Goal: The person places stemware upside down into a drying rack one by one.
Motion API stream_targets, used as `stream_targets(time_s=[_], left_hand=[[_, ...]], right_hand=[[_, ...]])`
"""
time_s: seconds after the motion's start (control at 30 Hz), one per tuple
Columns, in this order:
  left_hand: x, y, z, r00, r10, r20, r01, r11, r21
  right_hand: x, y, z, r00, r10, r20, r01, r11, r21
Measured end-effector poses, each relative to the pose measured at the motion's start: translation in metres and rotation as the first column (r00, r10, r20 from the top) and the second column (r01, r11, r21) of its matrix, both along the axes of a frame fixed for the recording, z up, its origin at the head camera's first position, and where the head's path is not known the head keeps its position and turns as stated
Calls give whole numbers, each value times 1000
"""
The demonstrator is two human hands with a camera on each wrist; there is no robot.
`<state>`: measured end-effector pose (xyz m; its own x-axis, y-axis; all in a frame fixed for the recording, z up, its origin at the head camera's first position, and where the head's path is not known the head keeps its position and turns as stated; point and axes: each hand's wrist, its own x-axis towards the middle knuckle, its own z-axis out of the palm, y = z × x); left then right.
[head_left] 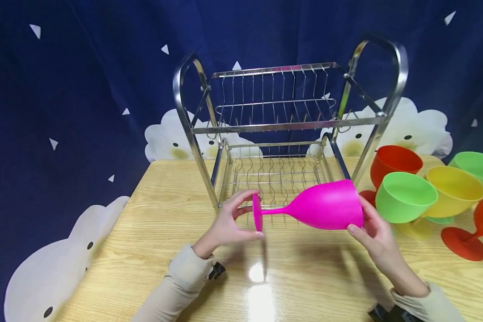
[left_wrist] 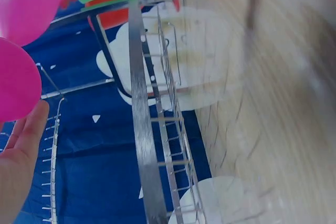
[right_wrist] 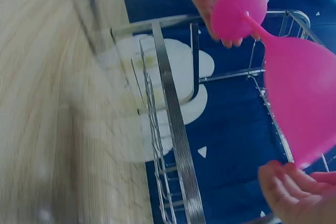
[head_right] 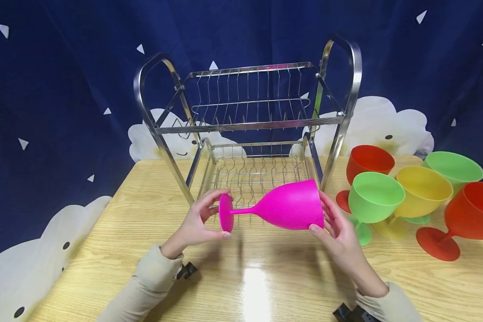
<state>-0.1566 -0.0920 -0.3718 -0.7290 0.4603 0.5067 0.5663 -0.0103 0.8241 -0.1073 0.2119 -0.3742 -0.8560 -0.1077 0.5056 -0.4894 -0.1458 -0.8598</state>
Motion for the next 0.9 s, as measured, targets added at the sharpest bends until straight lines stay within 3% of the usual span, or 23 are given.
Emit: stream_targets(time_s=[0.07,0.13,0.23,0.33,0.4,0.5,0.6,0.67,0.77,0.9], left_hand=[[-2,-2,1,1000,7,-18,-7,1000,-11],[-3,-3,2,999,3,-36,-3,1000,-14],[-5,-3,2,998,-4,-61,3,1000,-14],[-5,-2,3,998,-7,-64,6,1000,-17],[-4,-2,3,998,-2,-66,1,1000,-23],[0,-2,8,998,7,-67,-10,999,-39],[6,-2,17,998,21,-59,-24,998,-54],[10,-3,23,998,31,-61,-35,997,-62],[11,-4,27,997,39,-73,-44,996,-73],[5,-5,17,997,46,-68,-53,993,-107]], right_hand=[[0,4,2,999,-53,12,51,991,127],[0,8,5,994,-111,-12,110,963,245],[-2,13,12,977,-173,-128,208,912,353],[-5,14,21,943,-193,-272,295,864,408],[-7,14,29,920,-188,-343,343,811,475],[-11,11,37,897,-153,-415,394,702,593],[-17,7,43,889,-100,-447,403,636,659],[-21,5,44,881,-70,-467,405,623,670],[-26,0,45,879,-20,-477,380,634,673],[-32,-7,45,883,44,-466,338,630,699]])
